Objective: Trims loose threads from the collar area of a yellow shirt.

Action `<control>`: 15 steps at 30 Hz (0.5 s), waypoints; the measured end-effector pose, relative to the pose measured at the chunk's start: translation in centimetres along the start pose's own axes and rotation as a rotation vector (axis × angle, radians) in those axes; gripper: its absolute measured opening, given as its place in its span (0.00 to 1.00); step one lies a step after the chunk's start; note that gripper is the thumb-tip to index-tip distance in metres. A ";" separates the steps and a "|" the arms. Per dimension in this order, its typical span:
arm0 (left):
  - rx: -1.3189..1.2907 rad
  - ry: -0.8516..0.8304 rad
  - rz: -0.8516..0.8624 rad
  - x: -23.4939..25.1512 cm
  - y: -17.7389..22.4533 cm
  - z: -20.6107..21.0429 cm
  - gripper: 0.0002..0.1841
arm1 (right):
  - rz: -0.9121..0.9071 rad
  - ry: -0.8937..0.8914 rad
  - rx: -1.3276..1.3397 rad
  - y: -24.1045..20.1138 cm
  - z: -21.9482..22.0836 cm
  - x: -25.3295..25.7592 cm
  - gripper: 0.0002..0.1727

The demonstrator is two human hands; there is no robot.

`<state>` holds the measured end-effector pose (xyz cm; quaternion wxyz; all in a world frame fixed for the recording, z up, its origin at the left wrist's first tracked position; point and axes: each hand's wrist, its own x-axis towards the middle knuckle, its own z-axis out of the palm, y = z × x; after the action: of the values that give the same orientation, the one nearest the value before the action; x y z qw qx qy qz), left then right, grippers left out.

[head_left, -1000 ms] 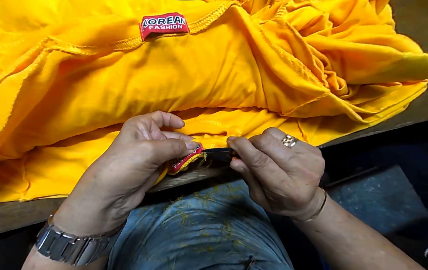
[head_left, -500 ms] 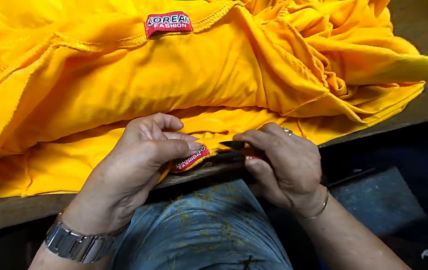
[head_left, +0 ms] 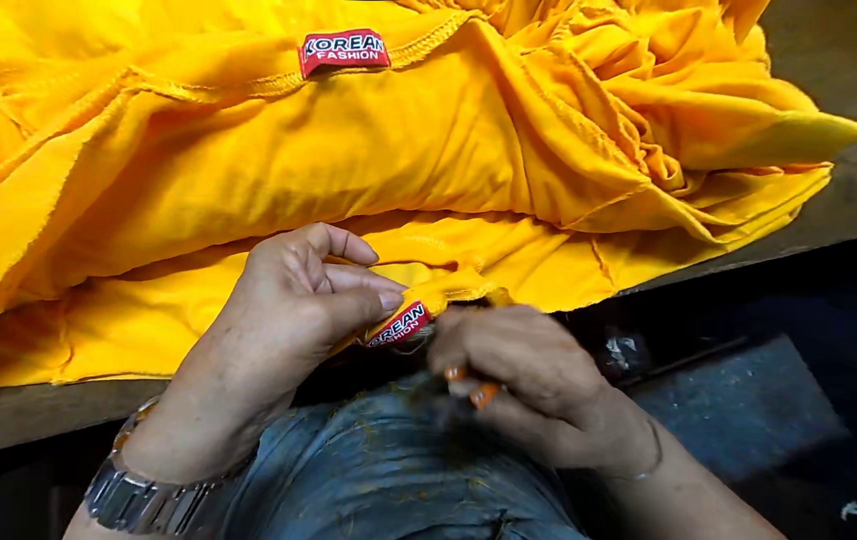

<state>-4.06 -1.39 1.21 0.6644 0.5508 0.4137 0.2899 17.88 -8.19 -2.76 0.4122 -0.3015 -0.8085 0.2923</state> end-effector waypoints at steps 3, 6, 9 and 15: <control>-0.043 0.030 -0.023 0.5 -0.2 0.1 0.15 | 0.059 -0.066 0.345 -0.3 -0.4 -0.7 0.10; -0.023 -0.026 0.015 0.0 -0.3 -0.1 0.16 | 0.246 0.269 0.213 -1.3 -0.4 -0.2 0.10; 0.035 -0.047 0.076 -0.2 -0.2 0.0 0.18 | 0.489 0.391 0.143 -1.2 0.0 1.0 0.17; 0.410 -0.051 0.239 -0.7 -0.6 -0.8 0.35 | 0.521 0.399 0.228 -0.6 0.2 1.3 0.02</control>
<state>-5.12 -1.71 0.77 0.5097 0.7264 0.3791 0.2624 16.94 -7.68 -1.86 0.5048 -0.5009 -0.5699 0.4116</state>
